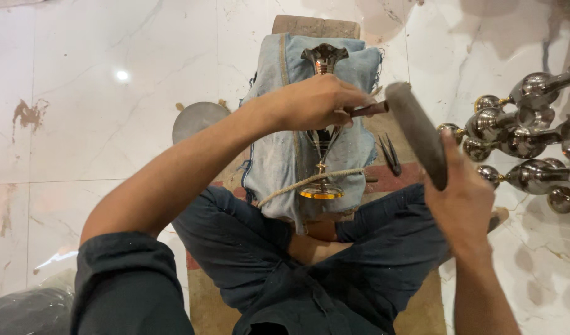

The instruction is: The person sits cross-legged on the floor and repeatedly hammers a metal vase with a chisel and hammer. They occasionally rotate the vase and use pliers to adjust the chisel position before continuing to strike the surface.

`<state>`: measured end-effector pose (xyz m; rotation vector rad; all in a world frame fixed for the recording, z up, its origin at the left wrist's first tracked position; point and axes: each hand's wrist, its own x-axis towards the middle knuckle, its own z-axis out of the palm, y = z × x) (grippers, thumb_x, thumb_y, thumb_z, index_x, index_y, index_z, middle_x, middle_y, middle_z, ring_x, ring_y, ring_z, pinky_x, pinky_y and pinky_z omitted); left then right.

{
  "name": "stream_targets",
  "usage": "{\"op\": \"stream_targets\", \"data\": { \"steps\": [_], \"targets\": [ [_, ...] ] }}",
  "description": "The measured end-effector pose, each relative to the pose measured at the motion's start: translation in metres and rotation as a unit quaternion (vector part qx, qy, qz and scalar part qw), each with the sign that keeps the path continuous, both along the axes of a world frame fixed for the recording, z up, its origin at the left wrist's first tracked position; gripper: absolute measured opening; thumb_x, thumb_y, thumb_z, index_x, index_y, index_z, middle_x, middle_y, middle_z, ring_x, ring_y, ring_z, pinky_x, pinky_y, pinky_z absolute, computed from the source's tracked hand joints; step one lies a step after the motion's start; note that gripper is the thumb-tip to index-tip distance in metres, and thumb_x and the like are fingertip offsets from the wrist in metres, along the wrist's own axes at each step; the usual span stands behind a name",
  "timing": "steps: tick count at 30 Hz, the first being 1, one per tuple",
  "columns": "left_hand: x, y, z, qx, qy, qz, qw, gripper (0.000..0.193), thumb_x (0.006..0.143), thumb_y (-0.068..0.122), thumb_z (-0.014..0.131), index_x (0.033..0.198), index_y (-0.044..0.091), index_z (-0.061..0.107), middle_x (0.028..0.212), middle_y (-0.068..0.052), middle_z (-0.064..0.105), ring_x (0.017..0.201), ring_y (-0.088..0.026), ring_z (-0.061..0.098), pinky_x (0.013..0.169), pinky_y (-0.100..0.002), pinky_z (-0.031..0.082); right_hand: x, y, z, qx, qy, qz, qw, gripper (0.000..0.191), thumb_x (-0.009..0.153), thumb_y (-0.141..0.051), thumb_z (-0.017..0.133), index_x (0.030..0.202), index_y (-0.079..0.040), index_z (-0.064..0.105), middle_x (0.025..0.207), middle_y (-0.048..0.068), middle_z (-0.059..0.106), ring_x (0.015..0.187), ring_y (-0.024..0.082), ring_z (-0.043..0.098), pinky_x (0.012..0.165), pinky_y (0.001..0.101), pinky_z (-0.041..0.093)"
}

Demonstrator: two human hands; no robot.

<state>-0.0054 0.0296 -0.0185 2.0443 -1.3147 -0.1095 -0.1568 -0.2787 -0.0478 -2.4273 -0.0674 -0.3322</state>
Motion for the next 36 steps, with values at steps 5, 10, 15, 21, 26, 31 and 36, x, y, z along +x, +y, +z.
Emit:
{"op": "stream_targets", "data": {
  "steps": [5,10,15,21,26,31,36],
  "targets": [
    [-0.013,0.007,-0.011,-0.085,0.002,0.053,0.995,0.045,0.093,0.007,0.074,0.135,0.004,0.062,0.107,-0.013,0.073,0.094,-0.029,0.072,0.084,-0.044,0.057,0.022,-0.001,0.051,-0.093,-0.028,0.052,0.994,0.069,0.096,-0.022,0.080,0.151,-0.009,0.042,0.107,0.021,0.070,0.097,0.035,0.073,0.086,0.0462,0.060],
    [-0.038,0.009,-0.030,-0.150,0.062,0.177,0.971,0.034,0.103,0.008,0.068,0.136,0.007,0.060,0.108,-0.010,0.071,0.092,-0.022,0.072,0.084,-0.035,0.060,0.049,0.023,0.133,-0.443,0.029,0.132,0.887,0.077,0.093,-0.021,0.077,0.161,-0.020,0.041,0.102,0.015,0.073,0.062,0.025,0.070,0.054,0.0358,0.058],
    [-0.071,-0.001,-0.049,-0.300,0.060,0.325,0.895,0.032,0.100,0.008,0.071,0.128,0.003,0.057,0.107,-0.009,0.071,0.093,-0.018,0.074,0.076,-0.033,0.061,0.058,0.063,0.196,-0.614,0.020,0.190,0.766,0.097,0.084,-0.028,0.074,0.171,-0.030,0.031,0.093,0.006,0.066,0.062,0.016,0.068,0.050,0.0269,0.056],
    [-0.091,-0.031,-0.067,-0.426,0.121,0.445,0.778,0.019,0.101,0.009,0.072,0.113,0.002,0.058,0.094,-0.006,0.071,0.085,-0.015,0.073,0.071,-0.029,0.060,0.055,0.118,0.230,-0.690,-0.060,0.248,0.677,0.087,0.095,-0.022,0.063,0.169,-0.033,0.019,0.088,0.003,0.063,0.063,0.015,0.066,0.052,0.0278,0.055],
    [-0.095,-0.034,-0.073,-0.413,0.083,0.470,0.776,0.019,0.101,0.010,0.073,0.109,0.002,0.058,0.090,-0.006,0.070,0.081,-0.014,0.073,0.069,-0.029,0.060,0.058,0.135,0.236,-0.645,-0.072,0.272,0.711,0.082,0.100,-0.016,0.057,0.170,-0.034,0.019,0.090,0.005,0.062,0.056,0.013,0.064,0.046,0.0270,0.053],
    [-0.096,-0.032,-0.071,-0.367,0.075,0.480,0.793,0.017,0.101,0.008,0.073,0.109,0.002,0.060,0.091,-0.007,0.074,0.078,-0.014,0.072,0.066,-0.028,0.055,0.056,0.099,0.216,-0.700,-0.077,0.252,0.664,0.086,0.097,-0.018,0.058,0.171,-0.036,0.017,0.094,0.005,0.063,0.064,0.013,0.066,0.049,0.0244,0.054],
    [-0.094,-0.039,-0.069,-0.457,0.075,0.473,0.750,0.028,0.105,0.010,0.070,0.122,0.003,0.049,0.100,-0.007,0.073,0.088,-0.013,0.072,0.076,-0.028,0.060,0.066,0.070,0.188,-0.588,-0.066,0.251,0.766,0.090,0.092,-0.019,0.065,0.172,-0.028,0.024,0.096,0.008,0.065,0.062,0.021,0.065,0.050,0.0316,0.053]
  ]
}}
